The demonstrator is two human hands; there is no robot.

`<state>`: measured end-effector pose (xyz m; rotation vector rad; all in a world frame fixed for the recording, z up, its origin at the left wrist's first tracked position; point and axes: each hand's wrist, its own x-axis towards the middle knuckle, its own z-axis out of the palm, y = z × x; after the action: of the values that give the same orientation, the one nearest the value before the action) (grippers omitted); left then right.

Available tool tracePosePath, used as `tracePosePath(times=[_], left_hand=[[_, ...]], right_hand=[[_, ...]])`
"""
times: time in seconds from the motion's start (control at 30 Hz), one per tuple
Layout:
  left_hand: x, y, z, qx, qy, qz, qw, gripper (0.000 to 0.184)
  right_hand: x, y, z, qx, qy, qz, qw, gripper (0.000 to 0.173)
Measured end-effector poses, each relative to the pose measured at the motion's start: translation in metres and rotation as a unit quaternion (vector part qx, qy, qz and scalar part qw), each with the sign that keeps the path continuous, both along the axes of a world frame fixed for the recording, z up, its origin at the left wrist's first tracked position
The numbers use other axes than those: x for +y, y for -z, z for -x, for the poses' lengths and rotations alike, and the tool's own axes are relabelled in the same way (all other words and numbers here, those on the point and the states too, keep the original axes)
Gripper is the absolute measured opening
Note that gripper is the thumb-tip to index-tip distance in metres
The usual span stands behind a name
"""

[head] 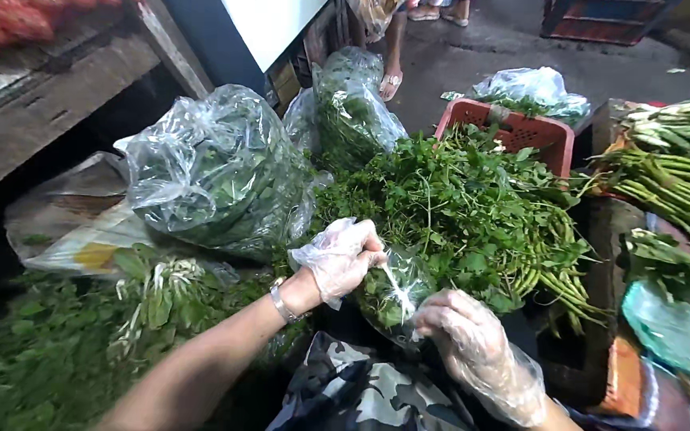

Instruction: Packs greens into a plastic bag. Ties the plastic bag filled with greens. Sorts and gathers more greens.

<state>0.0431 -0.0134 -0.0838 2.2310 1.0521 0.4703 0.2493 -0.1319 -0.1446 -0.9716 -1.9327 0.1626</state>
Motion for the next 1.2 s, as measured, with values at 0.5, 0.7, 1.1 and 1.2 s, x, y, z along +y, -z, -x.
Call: tracePosePath(times=[0.5,0.7,1.1,1.2], left_hand=[[-0.032,0.033,-0.017,-0.321,0.106,0.016,0.941,0.027],[-0.022,0.047,-0.021,-0.376,0.115,0.102,0.914,0.023],[-0.011,0.016,-0.022,-0.203,0.094,0.096,0.97,0.011],[-0.011,0.004,-0.026,-0.13,0.109,0.124,0.978,0.021]], right_hand=[[0.012,-0.014,0.002,0.151,0.09,0.11,0.978,0.028],[0.012,-0.005,0.006,0.3,0.017,0.192,0.934,0.02],[0.04,-0.05,-0.005,0.363,0.02,0.447,0.817,0.013],[0.039,-0.051,0.003,0.306,0.013,0.374,0.875,0.007]])
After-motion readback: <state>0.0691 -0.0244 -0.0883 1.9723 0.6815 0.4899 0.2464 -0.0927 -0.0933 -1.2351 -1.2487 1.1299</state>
